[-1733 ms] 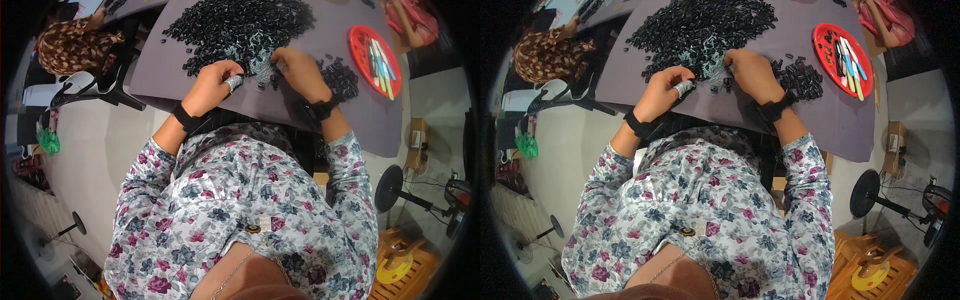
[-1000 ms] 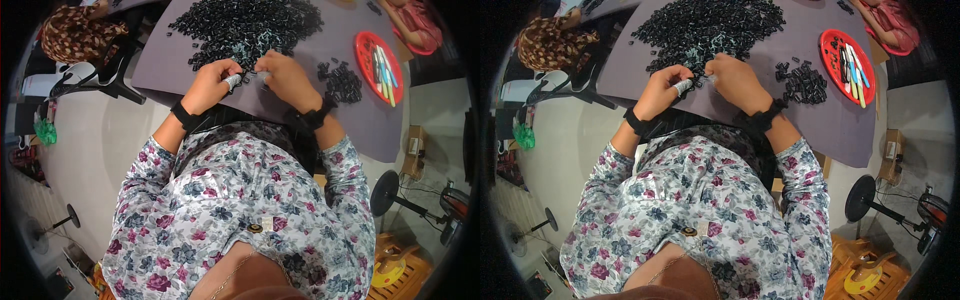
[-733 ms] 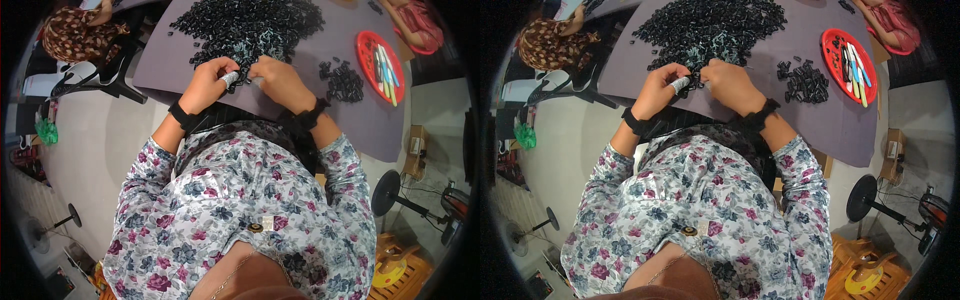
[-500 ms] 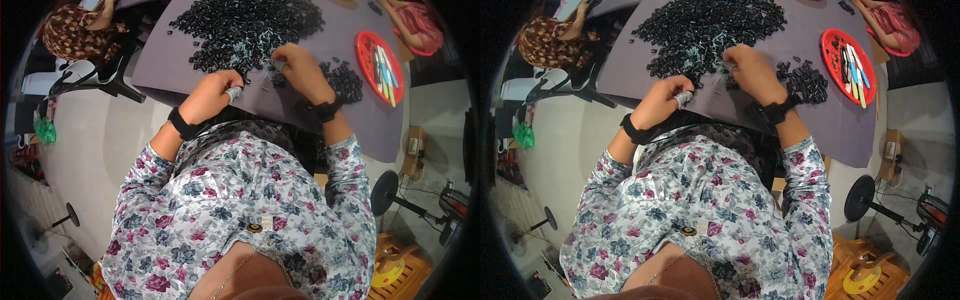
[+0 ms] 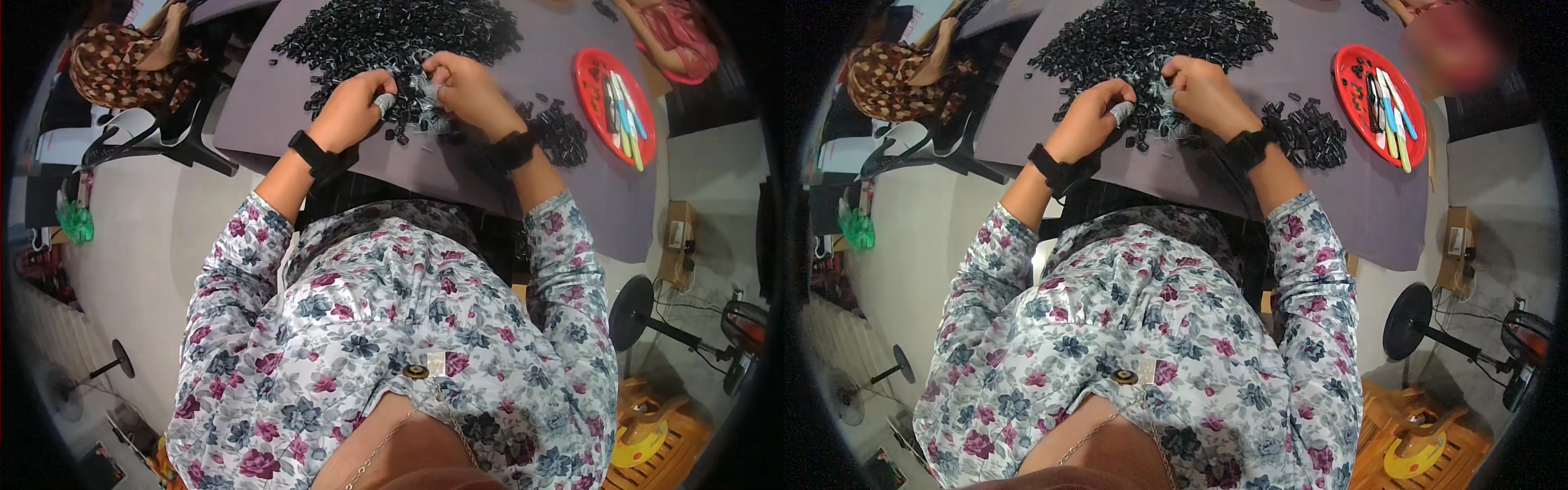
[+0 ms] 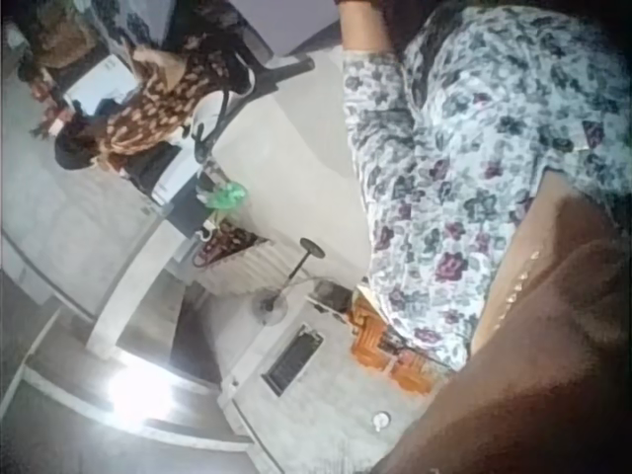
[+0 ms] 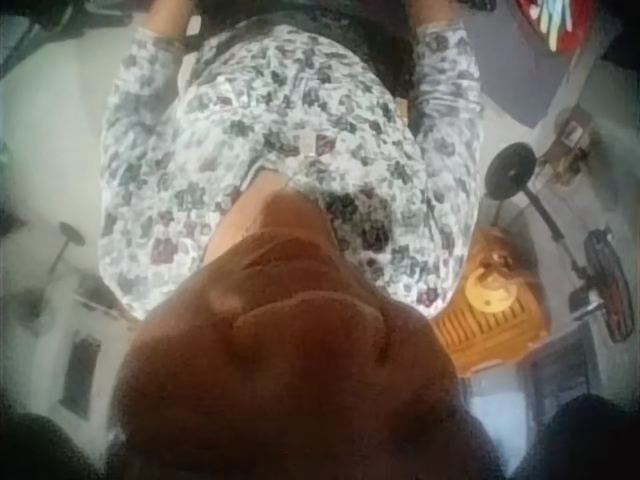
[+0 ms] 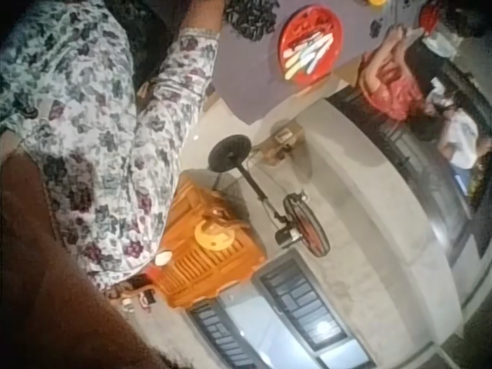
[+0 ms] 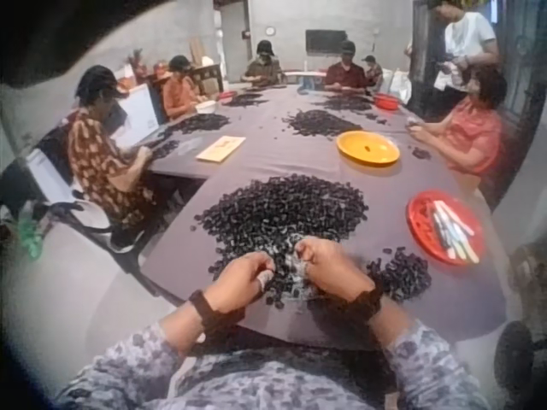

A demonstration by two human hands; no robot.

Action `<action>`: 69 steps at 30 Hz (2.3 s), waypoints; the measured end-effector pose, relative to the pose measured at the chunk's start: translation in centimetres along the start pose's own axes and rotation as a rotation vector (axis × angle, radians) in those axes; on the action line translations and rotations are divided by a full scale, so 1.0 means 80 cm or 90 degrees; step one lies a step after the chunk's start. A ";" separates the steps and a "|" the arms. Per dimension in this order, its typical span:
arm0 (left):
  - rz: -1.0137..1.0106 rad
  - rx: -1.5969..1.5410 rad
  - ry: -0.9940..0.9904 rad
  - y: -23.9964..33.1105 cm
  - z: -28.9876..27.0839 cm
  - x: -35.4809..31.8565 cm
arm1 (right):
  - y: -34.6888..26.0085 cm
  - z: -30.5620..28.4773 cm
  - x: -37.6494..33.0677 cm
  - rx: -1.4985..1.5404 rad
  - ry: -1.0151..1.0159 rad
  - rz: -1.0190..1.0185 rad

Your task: Sorting small black plastic components into groups on a workbench.

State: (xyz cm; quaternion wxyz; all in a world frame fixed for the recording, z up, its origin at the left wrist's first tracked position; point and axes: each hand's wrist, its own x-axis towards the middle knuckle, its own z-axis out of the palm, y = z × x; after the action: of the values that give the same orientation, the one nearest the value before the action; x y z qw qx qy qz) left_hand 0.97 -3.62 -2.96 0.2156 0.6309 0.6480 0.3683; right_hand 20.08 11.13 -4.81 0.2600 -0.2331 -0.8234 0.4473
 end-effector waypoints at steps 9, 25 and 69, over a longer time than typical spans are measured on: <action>-0.106 -0.248 -0.025 0.021 0.001 -0.038 | -0.036 -0.016 -0.019 -0.043 0.040 -0.095; -0.118 -0.139 -0.023 0.008 -0.003 -0.051 | -0.027 0.010 -0.023 -0.099 -0.052 -0.127; -0.109 -0.117 0.025 0.004 -0.026 -0.060 | -0.059 0.056 -0.008 -0.351 -0.087 -0.121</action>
State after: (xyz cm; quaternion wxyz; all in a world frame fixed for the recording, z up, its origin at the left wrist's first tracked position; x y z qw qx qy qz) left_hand 0.18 -8.75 -2.29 0.2902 0.5437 0.6668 0.4190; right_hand 17.03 5.64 -2.98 0.1719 -0.1860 -0.9476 0.1947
